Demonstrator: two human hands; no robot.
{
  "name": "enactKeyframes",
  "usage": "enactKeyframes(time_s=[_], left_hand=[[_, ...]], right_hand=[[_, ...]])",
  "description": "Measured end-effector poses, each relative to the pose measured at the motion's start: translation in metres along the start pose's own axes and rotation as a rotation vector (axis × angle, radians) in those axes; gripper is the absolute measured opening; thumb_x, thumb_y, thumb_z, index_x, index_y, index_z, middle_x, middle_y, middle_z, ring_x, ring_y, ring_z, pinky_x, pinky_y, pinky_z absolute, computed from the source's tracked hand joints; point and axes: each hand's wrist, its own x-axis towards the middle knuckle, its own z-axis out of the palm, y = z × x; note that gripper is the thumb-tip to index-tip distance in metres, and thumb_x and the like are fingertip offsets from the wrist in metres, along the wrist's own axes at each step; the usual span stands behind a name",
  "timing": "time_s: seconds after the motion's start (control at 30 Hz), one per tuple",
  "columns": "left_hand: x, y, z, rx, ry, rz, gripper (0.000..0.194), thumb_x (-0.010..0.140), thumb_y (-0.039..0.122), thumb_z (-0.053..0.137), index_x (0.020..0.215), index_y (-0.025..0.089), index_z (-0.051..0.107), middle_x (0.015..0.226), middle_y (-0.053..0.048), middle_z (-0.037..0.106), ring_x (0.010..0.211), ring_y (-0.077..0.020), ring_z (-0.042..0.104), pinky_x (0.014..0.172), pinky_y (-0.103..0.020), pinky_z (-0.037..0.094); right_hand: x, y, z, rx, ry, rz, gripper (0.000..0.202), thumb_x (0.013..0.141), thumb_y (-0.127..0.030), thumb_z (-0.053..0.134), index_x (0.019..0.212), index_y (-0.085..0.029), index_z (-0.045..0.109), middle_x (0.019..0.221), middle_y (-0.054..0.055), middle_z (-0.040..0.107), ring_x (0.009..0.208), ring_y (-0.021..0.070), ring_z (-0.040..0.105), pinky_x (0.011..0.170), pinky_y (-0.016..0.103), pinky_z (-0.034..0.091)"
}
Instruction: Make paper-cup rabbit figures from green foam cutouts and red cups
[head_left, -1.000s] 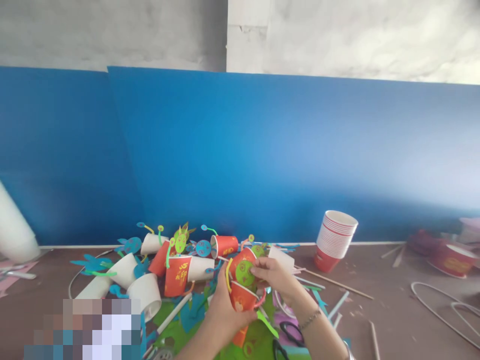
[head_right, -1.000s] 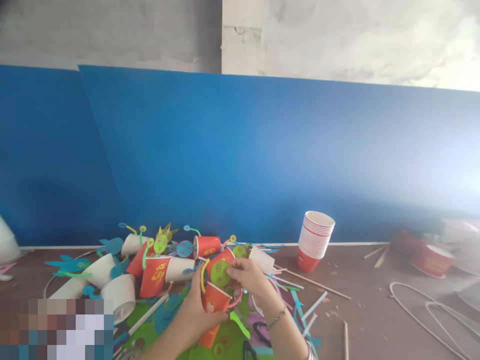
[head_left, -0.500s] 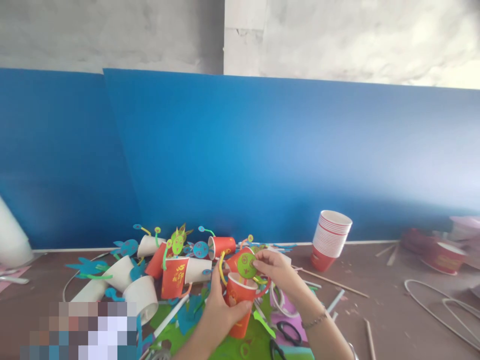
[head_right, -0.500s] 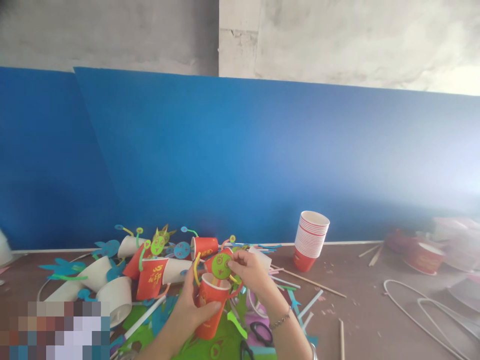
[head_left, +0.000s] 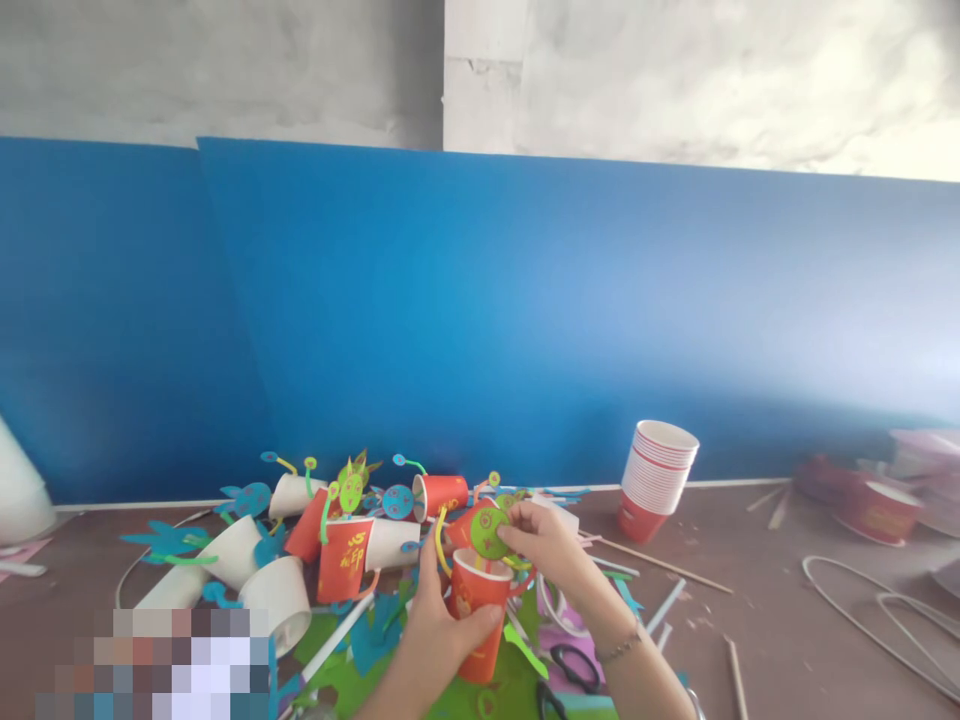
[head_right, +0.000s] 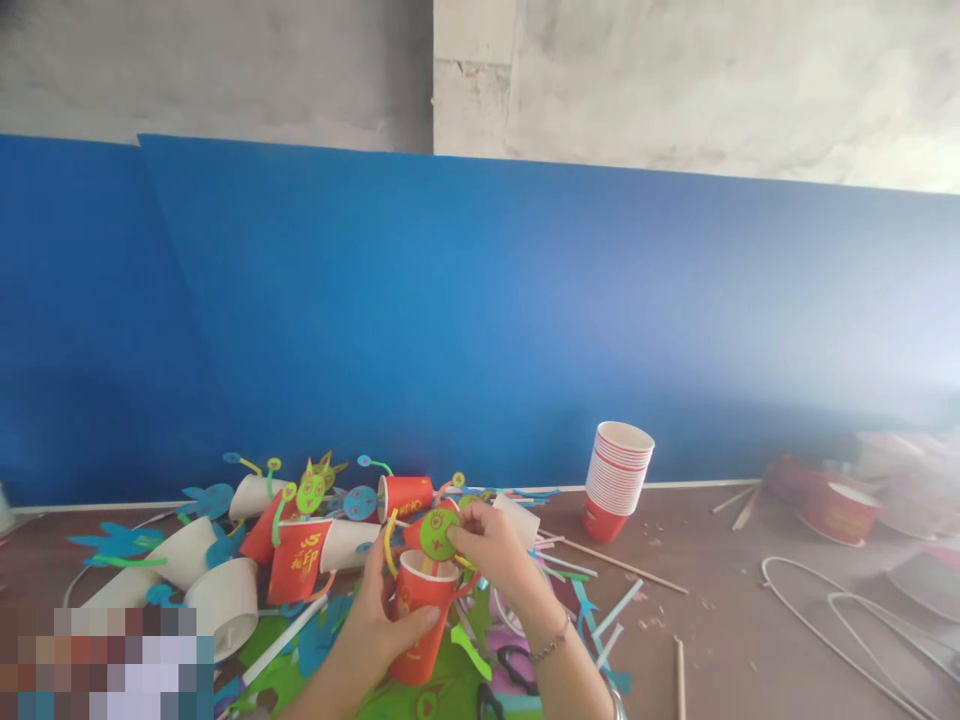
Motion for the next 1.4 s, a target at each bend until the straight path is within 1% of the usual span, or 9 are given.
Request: enactKeyframes(time_s=[0.1, 0.23, 0.37, 0.6, 0.77, 0.9, 1.1, 1.27, 1.4], left_hand=[[-0.0001, -0.0014, 0.0009, 0.000, 0.012, 0.011, 0.120, 0.060, 0.035, 0.082, 0.147, 0.026, 0.000, 0.136, -0.017, 0.049, 0.119, -0.0337, 0.053, 0.096, -0.043, 0.046], [-0.0021, 0.0022, 0.0041, 0.009, -0.003, 0.014, 0.121, 0.060, 0.040, 0.082, 0.148, 0.025, -0.001, 0.138, -0.016, 0.048, 0.122, -0.0336, 0.051, 0.098, -0.042, 0.045], [-0.0039, 0.0037, 0.0063, 0.020, -0.016, 0.013, 0.123, 0.061, 0.043, 0.081, 0.149, 0.026, -0.003, 0.136, -0.016, 0.051, 0.120, -0.0337, 0.053, 0.098, -0.043, 0.045], [-0.0031, -0.0044, 0.0058, 0.018, -0.005, 0.036, 0.119, 0.061, 0.043, 0.081, 0.149, 0.024, 0.003, 0.138, -0.016, 0.048, 0.121, -0.0336, 0.052, 0.099, -0.042, 0.045], [-0.0024, -0.0043, 0.0067, -0.009, -0.025, 0.047, 0.117, 0.062, 0.040, 0.081, 0.148, 0.022, 0.004, 0.135, -0.017, 0.051, 0.121, -0.0333, 0.053, 0.101, -0.043, 0.043], [-0.0028, -0.0027, 0.0077, -0.010, -0.033, 0.032, 0.116, 0.062, 0.041, 0.080, 0.149, 0.025, 0.006, 0.134, -0.016, 0.053, 0.119, -0.0340, 0.054, 0.099, -0.044, 0.045], [-0.0044, -0.0023, 0.0064, -0.021, -0.026, 0.023, 0.114, 0.062, 0.036, 0.081, 0.147, 0.024, 0.007, 0.135, -0.017, 0.051, 0.119, -0.0342, 0.053, 0.098, -0.044, 0.045], [-0.0055, -0.0035, 0.0064, -0.006, -0.031, -0.002, 0.117, 0.061, 0.040, 0.082, 0.148, 0.024, 0.005, 0.129, -0.016, 0.056, 0.116, -0.0344, 0.056, 0.096, -0.043, 0.047], [-0.0061, -0.0015, 0.0070, -0.007, -0.036, -0.009, 0.116, 0.062, 0.041, 0.081, 0.148, 0.026, 0.005, 0.130, -0.015, 0.056, 0.116, -0.0340, 0.056, 0.096, -0.043, 0.047]], right_hand=[[-0.0004, -0.0001, 0.0008, 0.007, -0.004, 0.009, 0.010, 0.063, -0.023, 0.063, 0.060, -0.019, 0.054, 0.046, -0.007, 0.052, 0.047, 0.0114, 0.050, 0.047, 0.023, 0.038], [-0.0016, -0.0006, 0.0015, 0.037, -0.012, 0.030, 0.005, 0.064, -0.021, 0.060, 0.065, -0.019, 0.056, 0.050, -0.005, 0.060, 0.051, 0.0140, 0.058, 0.051, 0.025, 0.043], [-0.0032, -0.0026, 0.0021, 0.062, -0.017, 0.046, 0.006, 0.063, -0.022, 0.061, 0.065, -0.020, 0.056, 0.052, -0.003, 0.063, 0.056, 0.0168, 0.064, 0.053, 0.027, 0.046], [-0.0047, -0.0034, 0.0018, 0.106, -0.071, 0.072, 0.010, 0.062, -0.023, 0.064, 0.069, -0.020, 0.057, 0.059, -0.002, 0.069, 0.062, 0.0194, 0.069, 0.059, 0.029, 0.051], [-0.0059, -0.0031, 0.0021, 0.163, -0.125, 0.088, 0.014, 0.063, -0.022, 0.068, 0.070, -0.020, 0.056, 0.065, -0.001, 0.072, 0.066, 0.0188, 0.069, 0.061, 0.028, 0.051], [-0.0060, -0.0034, 0.0024, 0.183, -0.121, 0.090, 0.016, 0.062, -0.021, 0.069, 0.068, -0.020, 0.055, 0.064, -0.001, 0.071, 0.064, 0.0188, 0.069, 0.060, 0.028, 0.051], [-0.0063, -0.0055, 0.0010, 0.166, -0.107, 0.081, 0.014, 0.061, -0.021, 0.068, 0.068, -0.019, 0.056, 0.060, -0.002, 0.069, 0.061, 0.0179, 0.067, 0.059, 0.028, 0.050], [-0.0059, -0.0052, -0.0005, 0.184, -0.113, 0.068, 0.018, 0.059, -0.022, 0.070, 0.066, -0.019, 0.054, 0.057, -0.002, 0.068, 0.057, 0.0170, 0.066, 0.058, 0.028, 0.049], [-0.0052, -0.0051, 0.0001, 0.186, -0.108, 0.054, 0.019, 0.058, -0.020, 0.070, 0.066, -0.020, 0.054, 0.057, -0.004, 0.067, 0.055, 0.0156, 0.064, 0.056, 0.027, 0.048]])
